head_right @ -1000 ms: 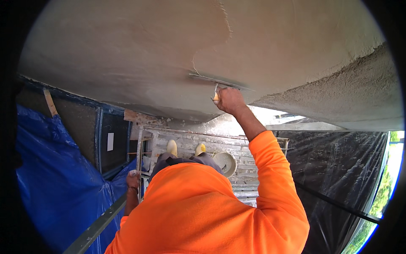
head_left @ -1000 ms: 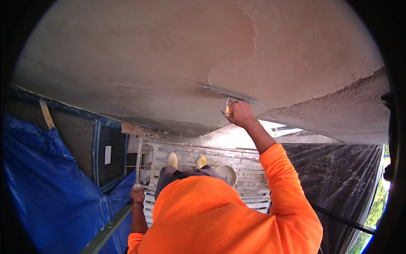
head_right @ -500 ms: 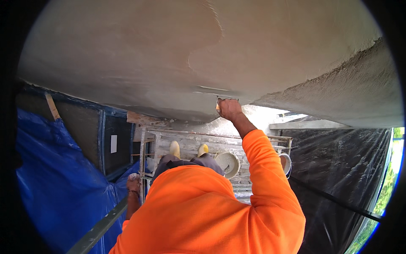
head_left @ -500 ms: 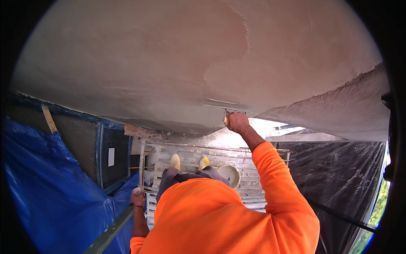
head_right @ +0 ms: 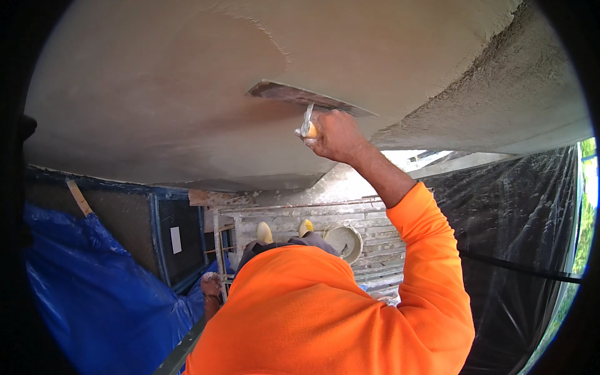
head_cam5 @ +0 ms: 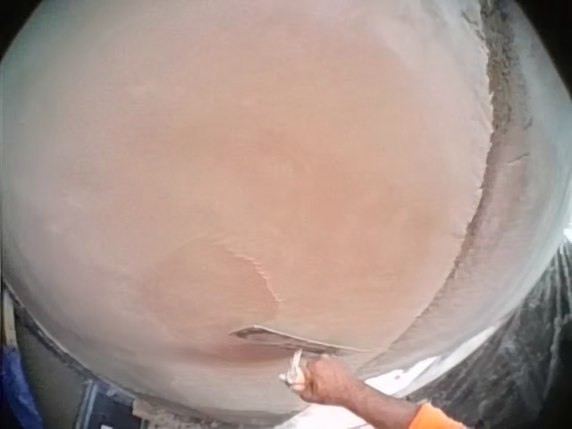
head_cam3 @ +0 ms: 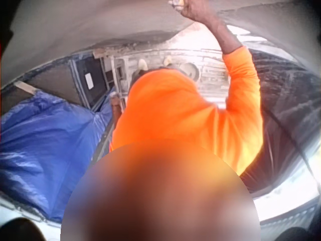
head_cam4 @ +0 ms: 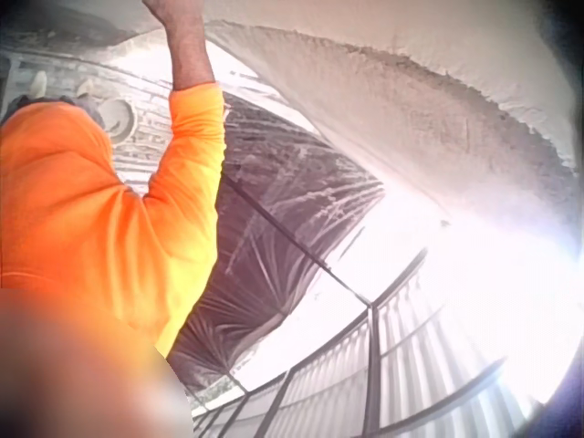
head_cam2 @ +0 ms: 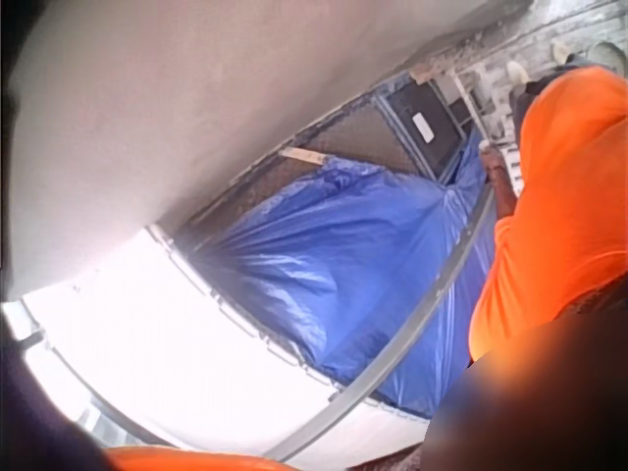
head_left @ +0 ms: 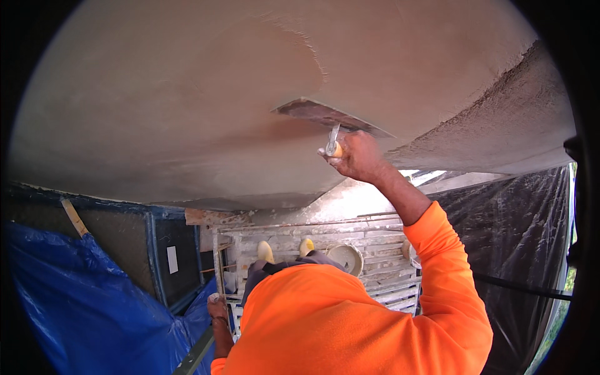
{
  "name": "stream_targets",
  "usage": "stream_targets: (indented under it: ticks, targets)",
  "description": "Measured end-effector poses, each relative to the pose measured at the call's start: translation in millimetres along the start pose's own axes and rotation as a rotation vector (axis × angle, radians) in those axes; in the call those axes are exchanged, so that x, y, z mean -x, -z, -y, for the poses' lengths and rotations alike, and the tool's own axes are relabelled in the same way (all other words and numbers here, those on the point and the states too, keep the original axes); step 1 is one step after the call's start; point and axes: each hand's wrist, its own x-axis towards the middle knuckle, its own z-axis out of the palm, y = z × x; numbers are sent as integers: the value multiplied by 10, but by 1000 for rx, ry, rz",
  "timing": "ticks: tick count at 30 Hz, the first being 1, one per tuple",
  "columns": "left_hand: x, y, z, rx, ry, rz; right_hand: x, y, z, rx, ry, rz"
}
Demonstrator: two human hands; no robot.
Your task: The person stands on scaffolding and uses a trowel to apply and smooth plaster on a ceiling. They periodically dip a brush into a bucket of water and lightly brush the plastered surface, then continue smoothing with the trowel.
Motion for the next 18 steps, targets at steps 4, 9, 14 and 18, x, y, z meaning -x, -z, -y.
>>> stream_targets:
  ticks: [4, 9, 14, 18]
  targets:
    - [-186, -97, -89, 35, 12, 27, 91, 665, 126, -93, -28, -143]
    - [-222, -268, -210, -94, -63, 43, 382, 1459, 257, -38, -174, -454]
    - [-284, -192, -95, -216, -36, 38, 630, 1009, 168, 249, -28, -325]
    - [-330, -87, 106, -266, 10, -6, 601, -594, 98, 279, 31, 22]
